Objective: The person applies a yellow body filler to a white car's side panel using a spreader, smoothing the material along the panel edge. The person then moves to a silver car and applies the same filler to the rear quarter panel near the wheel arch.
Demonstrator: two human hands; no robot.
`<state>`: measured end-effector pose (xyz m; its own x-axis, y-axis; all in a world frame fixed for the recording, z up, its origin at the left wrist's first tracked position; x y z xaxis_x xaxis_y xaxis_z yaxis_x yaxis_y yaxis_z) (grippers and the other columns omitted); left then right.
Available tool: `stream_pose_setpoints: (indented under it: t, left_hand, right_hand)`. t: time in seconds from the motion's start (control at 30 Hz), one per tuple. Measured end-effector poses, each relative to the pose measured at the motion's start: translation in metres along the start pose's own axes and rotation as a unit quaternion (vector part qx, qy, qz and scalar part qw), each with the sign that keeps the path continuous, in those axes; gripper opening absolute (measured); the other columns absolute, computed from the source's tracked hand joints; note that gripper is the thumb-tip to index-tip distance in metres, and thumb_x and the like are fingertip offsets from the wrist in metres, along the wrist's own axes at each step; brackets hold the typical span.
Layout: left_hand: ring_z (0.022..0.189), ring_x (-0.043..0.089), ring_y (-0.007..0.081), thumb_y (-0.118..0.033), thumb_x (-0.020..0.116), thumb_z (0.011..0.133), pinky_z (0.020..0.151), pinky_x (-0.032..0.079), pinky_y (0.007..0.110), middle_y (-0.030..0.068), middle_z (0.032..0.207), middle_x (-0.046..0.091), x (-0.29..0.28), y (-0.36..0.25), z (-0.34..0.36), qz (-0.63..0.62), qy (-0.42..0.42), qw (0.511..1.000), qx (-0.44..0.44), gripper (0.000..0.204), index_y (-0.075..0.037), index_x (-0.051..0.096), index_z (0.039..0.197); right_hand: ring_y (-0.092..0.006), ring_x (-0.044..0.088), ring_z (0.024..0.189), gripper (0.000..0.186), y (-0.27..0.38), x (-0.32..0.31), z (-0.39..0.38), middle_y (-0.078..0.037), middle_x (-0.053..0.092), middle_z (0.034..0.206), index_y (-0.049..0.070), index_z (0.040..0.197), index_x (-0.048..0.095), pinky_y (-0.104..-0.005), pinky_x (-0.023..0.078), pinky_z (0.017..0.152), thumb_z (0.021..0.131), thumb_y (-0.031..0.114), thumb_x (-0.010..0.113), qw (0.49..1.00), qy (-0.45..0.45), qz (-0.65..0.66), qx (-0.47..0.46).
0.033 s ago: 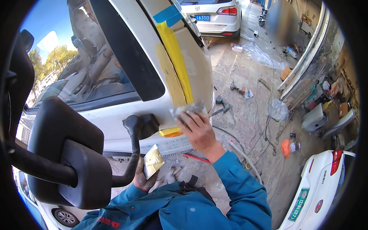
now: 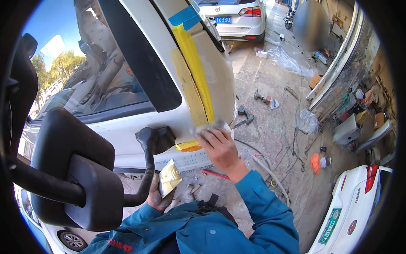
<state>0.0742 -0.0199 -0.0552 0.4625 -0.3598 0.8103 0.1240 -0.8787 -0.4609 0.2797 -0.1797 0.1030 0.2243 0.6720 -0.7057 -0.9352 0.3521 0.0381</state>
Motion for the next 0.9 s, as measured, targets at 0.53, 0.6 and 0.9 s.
stream_pose_setpoints:
  t: [0.53, 0.6, 0.9]
  left_hand:
    - [0.132, 0.064, 0.0297, -0.050, 0.048, 0.114, 0.119, 0.047, 0.044, 0.0153, 0.146, 0.065, 0.032, 0.004, 0.014, 0.019, -0.010, 0.999, -0.029, 0.061, -0.004, 0.050, 0.153]
    - [0.132, 0.065, 0.0296, -0.050, 0.049, 0.114, 0.119, 0.047, 0.044, 0.0155, 0.146, 0.065, 0.028, 0.004, 0.015, -0.005, -0.004, 1.000, -0.026, 0.060, -0.004, 0.050, 0.153]
    - [0.132, 0.065, 0.0297, -0.051, 0.050, 0.113, 0.118, 0.048, 0.045, 0.0146, 0.147, 0.064, 0.031, 0.008, 0.007, -0.008, -0.028, 1.000, 0.001, 0.062, -0.005, 0.047, 0.155]
  right_hand:
    - [-0.0346, 0.073, 0.098, 0.040, 0.065, -0.038, -0.059, -0.017, 0.077, 0.117, 0.002, 0.127, 0.077, -0.0413, 0.058, 0.087, 0.088, -0.004, 0.070, 0.941, 0.016, 0.284, 0.182]
    - [-0.0351, 0.071, 0.101, 0.044, 0.048, -0.045, -0.057, -0.015, 0.077, 0.118, 0.005, 0.127, 0.078, -0.0439, 0.057, 0.089, 0.084, -0.003, 0.071, 0.966, 0.027, 0.210, 0.152]
    - [-0.0265, 0.063, 0.115, 0.043, 0.005, -0.112, 0.126, -0.005, 0.073, 0.129, 0.016, 0.129, 0.080, -0.0408, 0.043, 0.098, 0.087, 0.004, 0.074, 0.977, -0.164, -0.137, -0.028]
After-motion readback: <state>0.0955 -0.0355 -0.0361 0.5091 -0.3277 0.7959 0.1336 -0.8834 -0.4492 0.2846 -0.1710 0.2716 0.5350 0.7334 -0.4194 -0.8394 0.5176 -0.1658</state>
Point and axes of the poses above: each hand's wrist, its own z-axis towards the middle knuckle, its own x-axis out of the palm, y = z × x, the point moved 7 cm from there along z, towards the middle knuckle
